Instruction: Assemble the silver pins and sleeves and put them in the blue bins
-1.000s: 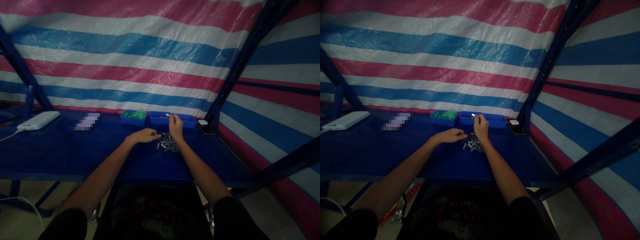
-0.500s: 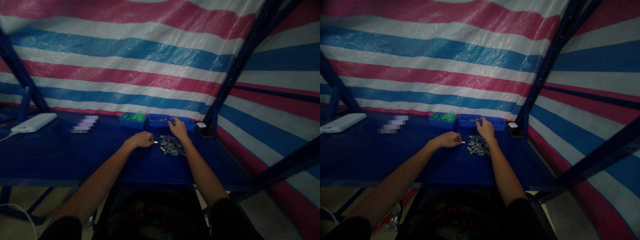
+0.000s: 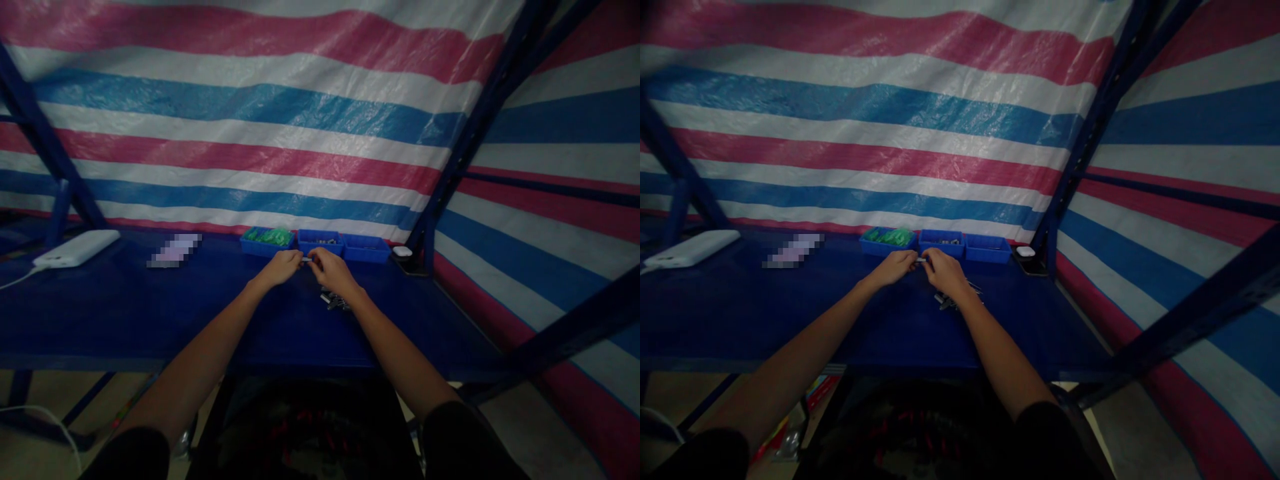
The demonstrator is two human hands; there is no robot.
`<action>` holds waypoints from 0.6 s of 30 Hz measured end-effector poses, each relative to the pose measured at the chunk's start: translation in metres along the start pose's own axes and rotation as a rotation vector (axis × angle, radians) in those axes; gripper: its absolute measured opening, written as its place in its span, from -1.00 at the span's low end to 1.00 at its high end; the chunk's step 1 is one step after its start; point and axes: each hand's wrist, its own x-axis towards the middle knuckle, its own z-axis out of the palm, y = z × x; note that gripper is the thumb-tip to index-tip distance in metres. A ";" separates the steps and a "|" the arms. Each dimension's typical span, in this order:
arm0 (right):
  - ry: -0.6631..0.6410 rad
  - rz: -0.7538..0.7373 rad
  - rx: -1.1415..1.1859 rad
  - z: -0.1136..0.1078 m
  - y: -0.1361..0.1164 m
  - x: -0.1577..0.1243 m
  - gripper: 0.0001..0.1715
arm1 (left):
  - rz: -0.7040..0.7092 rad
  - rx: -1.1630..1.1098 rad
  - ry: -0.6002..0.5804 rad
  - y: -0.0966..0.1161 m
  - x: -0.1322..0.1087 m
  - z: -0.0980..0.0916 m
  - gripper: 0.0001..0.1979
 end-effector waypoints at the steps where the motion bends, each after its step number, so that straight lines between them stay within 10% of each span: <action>1: 0.010 -0.002 -0.008 0.000 0.000 0.000 -0.82 | -0.005 -0.044 0.000 0.000 0.001 0.001 -0.63; 10: -0.023 0.070 -0.068 -0.001 0.000 0.000 -0.79 | -0.105 -0.312 -0.040 0.001 0.005 0.003 -0.61; 18: 0.012 0.191 -0.118 0.006 0.007 0.004 -0.63 | 0.128 -0.177 0.022 0.008 -0.003 0.005 -0.71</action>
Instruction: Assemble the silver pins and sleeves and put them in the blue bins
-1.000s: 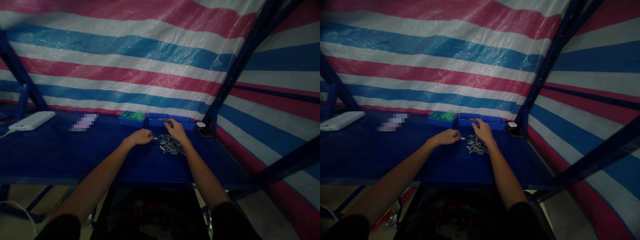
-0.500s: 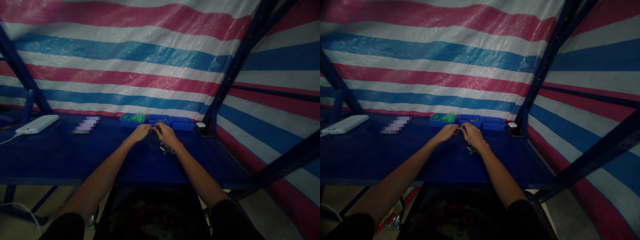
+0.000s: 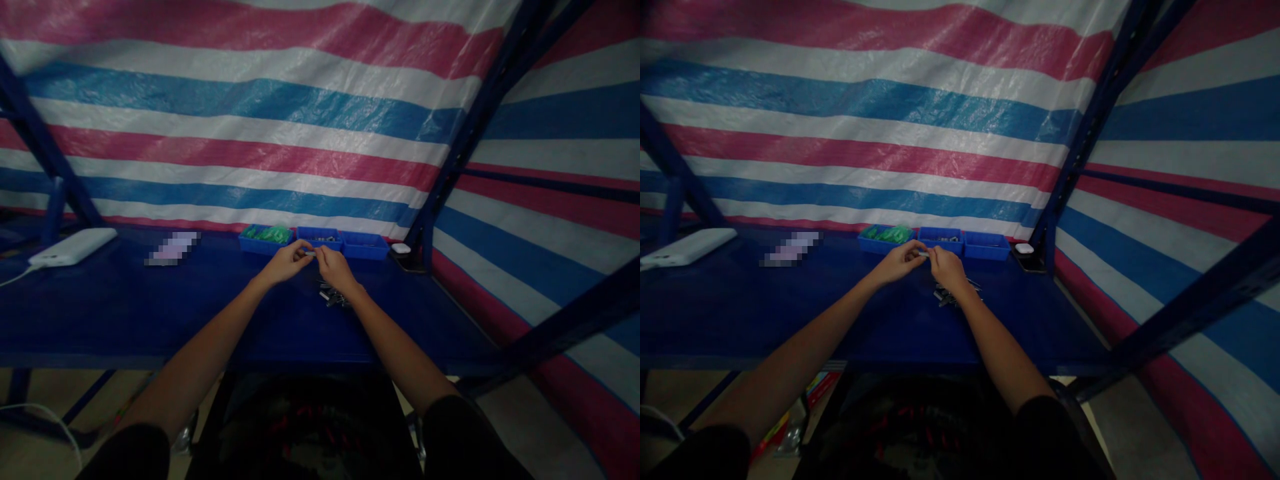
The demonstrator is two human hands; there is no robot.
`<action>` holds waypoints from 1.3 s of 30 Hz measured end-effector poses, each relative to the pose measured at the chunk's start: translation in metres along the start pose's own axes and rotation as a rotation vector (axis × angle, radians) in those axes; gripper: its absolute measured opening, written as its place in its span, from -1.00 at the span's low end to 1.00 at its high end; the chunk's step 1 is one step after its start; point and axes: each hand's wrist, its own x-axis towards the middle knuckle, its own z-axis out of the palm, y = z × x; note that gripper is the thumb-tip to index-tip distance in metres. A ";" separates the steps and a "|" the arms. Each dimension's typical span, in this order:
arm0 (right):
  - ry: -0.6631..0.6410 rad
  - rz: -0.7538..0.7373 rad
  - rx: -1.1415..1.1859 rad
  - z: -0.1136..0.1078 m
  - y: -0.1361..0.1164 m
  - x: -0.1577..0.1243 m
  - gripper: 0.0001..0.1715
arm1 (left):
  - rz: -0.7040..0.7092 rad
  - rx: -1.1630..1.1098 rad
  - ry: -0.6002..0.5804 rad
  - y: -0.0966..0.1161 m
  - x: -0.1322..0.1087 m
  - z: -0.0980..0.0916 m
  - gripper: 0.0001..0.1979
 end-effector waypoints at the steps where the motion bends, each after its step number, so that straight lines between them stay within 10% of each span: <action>1: 0.003 -0.002 0.014 0.001 0.001 0.000 -0.61 | 0.019 0.020 0.010 0.001 0.000 0.000 -0.72; 14: 0.085 -0.216 -0.028 -0.018 -0.013 -0.007 -0.73 | -0.098 -0.149 0.014 0.002 0.005 -0.003 -0.53; 24: 0.964 -0.173 0.091 -0.052 0.009 0.000 -0.63 | 0.148 0.270 -0.585 0.015 -0.015 0.018 -0.73; 32: 0.198 0.274 -0.148 -0.033 0.037 0.017 -0.62 | 0.123 0.324 -0.531 0.008 -0.011 0.022 -0.82; 39: -0.088 0.018 0.022 -0.018 0.022 -0.006 -0.68 | 0.034 0.408 -0.320 -0.002 -0.005 0.010 -0.78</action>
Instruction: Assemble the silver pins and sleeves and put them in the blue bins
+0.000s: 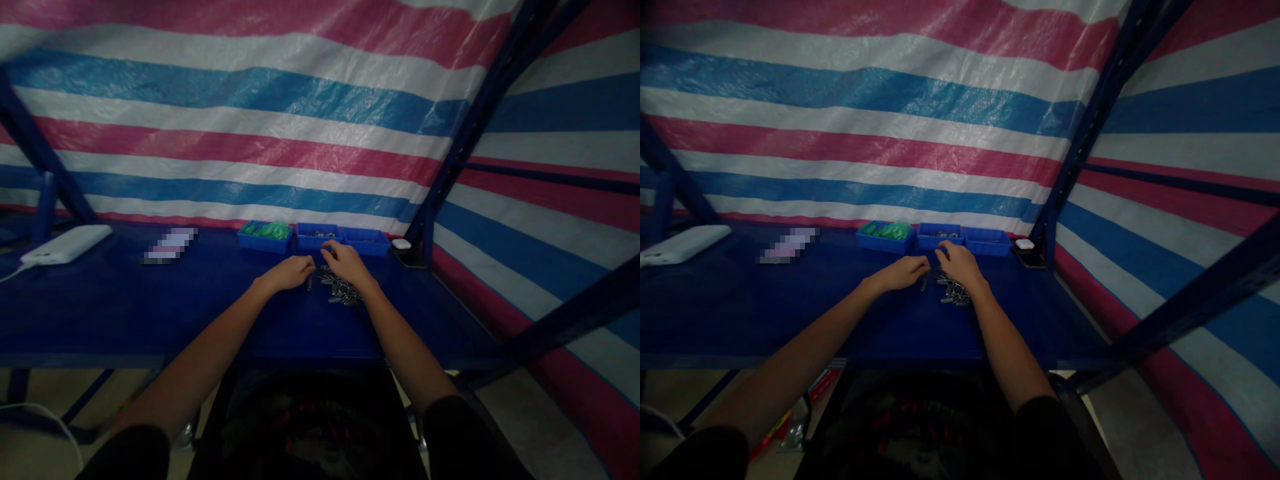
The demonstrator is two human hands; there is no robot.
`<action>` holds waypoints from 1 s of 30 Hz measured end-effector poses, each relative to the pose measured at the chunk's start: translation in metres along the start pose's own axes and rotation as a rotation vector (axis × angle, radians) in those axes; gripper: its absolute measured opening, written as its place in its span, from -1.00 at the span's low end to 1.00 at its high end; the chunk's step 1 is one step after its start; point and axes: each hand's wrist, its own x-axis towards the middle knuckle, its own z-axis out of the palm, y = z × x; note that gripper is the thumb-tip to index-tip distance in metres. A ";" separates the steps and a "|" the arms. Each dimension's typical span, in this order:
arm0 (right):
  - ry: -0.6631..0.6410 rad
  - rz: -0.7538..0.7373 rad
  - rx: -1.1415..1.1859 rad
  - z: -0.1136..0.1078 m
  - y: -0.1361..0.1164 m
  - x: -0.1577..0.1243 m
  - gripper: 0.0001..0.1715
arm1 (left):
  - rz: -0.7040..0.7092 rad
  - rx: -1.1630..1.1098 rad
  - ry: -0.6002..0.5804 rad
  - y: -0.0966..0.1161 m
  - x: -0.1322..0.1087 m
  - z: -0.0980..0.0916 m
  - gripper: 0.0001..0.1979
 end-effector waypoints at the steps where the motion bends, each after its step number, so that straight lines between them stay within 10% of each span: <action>1: -0.018 -0.023 0.016 0.002 -0.004 0.000 -0.69 | 0.000 -0.018 -0.032 -0.001 -0.002 -0.003 -0.78; 8: -0.093 -0.047 0.055 0.009 -0.012 0.001 -0.71 | -0.034 -0.183 -0.404 -0.008 -0.014 -0.021 -0.65; 19: -0.108 -0.084 0.177 0.016 -0.015 0.001 -0.74 | -0.088 -0.088 -0.275 -0.006 -0.005 -0.008 -0.77; 30: -0.041 -0.309 0.006 0.003 -0.026 -0.006 -0.86 | -0.154 -0.504 -0.227 -0.015 -0.010 -0.024 -0.72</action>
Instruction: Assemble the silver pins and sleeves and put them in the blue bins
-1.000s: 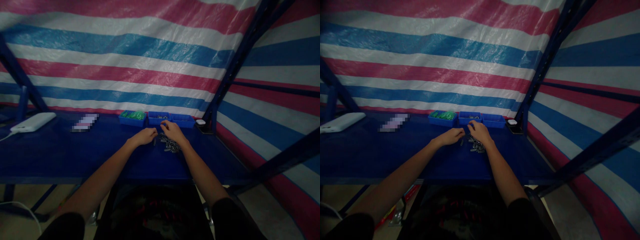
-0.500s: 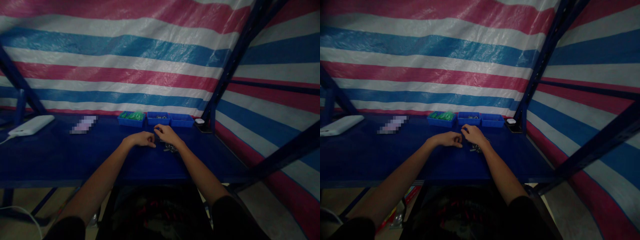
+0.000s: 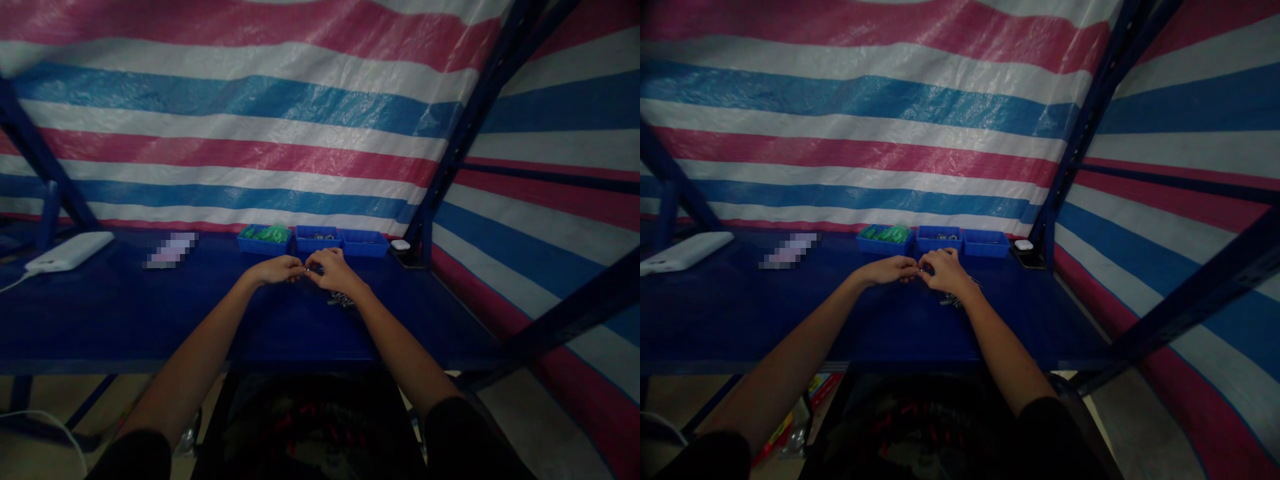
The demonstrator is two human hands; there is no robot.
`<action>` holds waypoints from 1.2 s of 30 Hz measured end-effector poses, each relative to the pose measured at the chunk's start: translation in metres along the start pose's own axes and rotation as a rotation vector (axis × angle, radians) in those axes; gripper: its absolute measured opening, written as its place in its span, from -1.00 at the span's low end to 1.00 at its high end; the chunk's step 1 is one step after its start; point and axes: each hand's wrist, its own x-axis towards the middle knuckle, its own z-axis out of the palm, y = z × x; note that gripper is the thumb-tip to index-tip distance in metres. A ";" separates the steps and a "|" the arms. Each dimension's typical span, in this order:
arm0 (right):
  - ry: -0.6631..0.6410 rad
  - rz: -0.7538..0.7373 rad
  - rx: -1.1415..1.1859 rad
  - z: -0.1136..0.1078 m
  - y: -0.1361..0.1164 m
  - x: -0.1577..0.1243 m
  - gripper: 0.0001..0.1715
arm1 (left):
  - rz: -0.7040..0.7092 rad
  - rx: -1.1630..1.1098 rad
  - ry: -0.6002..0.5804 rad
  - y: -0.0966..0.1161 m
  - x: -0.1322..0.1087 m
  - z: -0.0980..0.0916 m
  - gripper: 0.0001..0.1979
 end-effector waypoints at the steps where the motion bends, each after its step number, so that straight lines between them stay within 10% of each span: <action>1: 0.000 -0.013 -0.006 -0.001 -0.002 0.000 -0.87 | 0.002 -0.029 0.005 0.000 -0.001 -0.001 -0.71; 25: 0.276 0.009 -0.124 -0.002 -0.010 0.005 -0.77 | 0.145 -0.371 0.284 0.012 -0.003 -0.004 -0.77; 36: 0.123 0.118 -0.082 -0.002 -0.009 0.005 -0.74 | 0.125 -0.234 0.345 0.005 0.005 0.000 -0.73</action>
